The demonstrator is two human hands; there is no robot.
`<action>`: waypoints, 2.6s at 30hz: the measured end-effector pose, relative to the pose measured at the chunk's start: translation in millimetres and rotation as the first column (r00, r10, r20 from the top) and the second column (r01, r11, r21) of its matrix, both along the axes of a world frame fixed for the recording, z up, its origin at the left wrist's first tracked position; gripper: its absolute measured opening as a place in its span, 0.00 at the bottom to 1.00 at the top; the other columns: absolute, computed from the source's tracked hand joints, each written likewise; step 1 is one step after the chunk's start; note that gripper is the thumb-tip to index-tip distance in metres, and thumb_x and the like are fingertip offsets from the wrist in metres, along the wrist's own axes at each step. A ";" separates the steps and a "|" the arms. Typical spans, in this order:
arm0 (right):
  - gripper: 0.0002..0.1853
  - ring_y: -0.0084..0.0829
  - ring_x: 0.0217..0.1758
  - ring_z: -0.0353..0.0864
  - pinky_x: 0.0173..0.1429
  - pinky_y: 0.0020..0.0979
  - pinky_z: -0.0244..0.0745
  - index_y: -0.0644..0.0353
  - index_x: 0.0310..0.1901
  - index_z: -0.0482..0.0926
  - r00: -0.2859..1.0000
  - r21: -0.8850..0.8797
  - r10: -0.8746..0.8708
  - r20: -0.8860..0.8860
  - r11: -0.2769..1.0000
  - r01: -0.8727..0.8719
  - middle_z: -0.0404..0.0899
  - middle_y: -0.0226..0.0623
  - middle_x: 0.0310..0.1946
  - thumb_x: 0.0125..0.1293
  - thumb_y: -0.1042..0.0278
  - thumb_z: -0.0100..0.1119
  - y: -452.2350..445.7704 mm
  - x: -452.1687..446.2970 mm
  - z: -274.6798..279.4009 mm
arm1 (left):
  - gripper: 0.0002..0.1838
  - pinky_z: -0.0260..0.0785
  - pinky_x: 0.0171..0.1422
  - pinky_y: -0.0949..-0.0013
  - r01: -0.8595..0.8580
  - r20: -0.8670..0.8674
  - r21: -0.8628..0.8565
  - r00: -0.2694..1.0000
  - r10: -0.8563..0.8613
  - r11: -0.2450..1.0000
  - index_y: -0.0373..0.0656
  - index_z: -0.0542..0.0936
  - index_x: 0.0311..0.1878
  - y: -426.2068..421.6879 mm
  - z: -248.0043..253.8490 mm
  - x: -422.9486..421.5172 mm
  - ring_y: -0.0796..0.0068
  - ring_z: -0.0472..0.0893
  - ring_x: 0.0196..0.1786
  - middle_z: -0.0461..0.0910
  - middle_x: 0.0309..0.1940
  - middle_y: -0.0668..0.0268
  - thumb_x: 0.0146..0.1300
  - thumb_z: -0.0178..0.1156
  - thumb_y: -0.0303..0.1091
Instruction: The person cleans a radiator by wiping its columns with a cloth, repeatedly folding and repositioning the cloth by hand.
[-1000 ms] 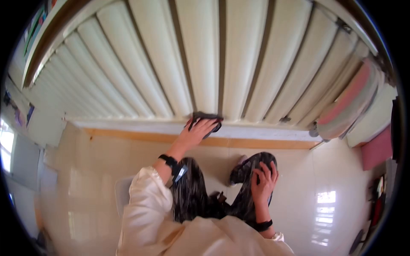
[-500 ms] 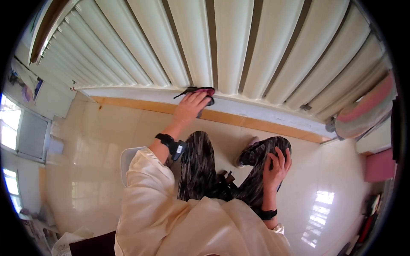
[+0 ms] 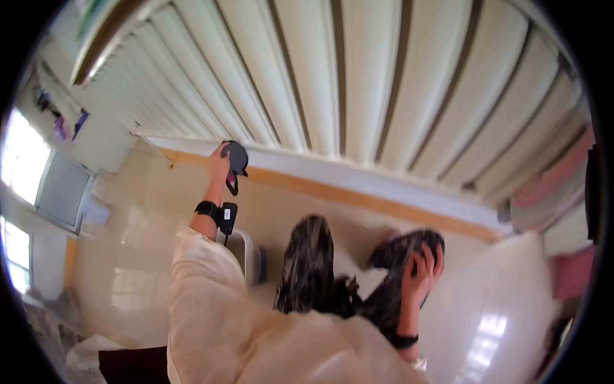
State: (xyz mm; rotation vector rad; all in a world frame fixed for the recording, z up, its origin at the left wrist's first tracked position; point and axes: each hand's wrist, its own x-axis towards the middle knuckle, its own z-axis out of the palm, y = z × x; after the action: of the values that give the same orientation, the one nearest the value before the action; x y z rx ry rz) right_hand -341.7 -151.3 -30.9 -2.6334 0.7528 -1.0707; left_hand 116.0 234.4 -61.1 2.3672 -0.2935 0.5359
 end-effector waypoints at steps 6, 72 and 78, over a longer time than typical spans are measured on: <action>0.04 0.48 0.65 0.65 0.68 0.50 0.55 0.58 0.32 0.80 1.000 -0.015 0.028 -0.008 0.999 -0.028 0.77 0.33 0.51 0.53 0.75 0.60 -1.1 3.9 -11.1 | 0.22 0.67 0.53 0.71 -0.089 0.098 -0.707 0.970 0.222 0.701 0.36 0.77 0.54 14.3 177.9 13.0 0.71 0.78 0.48 0.81 0.46 0.59 0.64 0.59 0.43; 0.04 0.47 0.65 0.64 0.68 0.50 0.55 0.57 0.32 0.81 0.999 -0.035 -0.003 -0.049 0.999 0.001 0.77 0.32 0.50 0.53 0.75 0.61 11.0 8.3 -10.9 | 0.16 0.70 0.54 0.61 0.154 0.760 -0.306 0.634 0.144 0.939 0.50 0.77 0.53 -132.5 341.5 -35.6 0.55 0.76 0.52 0.71 0.57 0.62 0.64 0.56 0.43; 0.04 0.46 0.65 0.64 0.67 0.47 0.57 0.57 0.33 0.81 0.994 -0.036 0.004 -0.105 0.999 -0.008 0.77 0.32 0.51 0.55 0.75 0.60 8.4 12.5 -7.7 | 0.18 0.68 0.59 0.62 -0.040 0.855 0.104 0.514 -0.069 0.994 0.54 0.78 0.55 -137.2 252.5 -42.0 0.58 0.71 0.60 0.70 0.59 0.64 0.59 0.61 0.35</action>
State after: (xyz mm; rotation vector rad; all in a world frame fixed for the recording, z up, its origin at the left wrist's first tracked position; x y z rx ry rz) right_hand -329.2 -142.9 -38.6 -2.7392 0.7523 -0.9598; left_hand 74.0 97.2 191.4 1.9838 -0.8006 1.7351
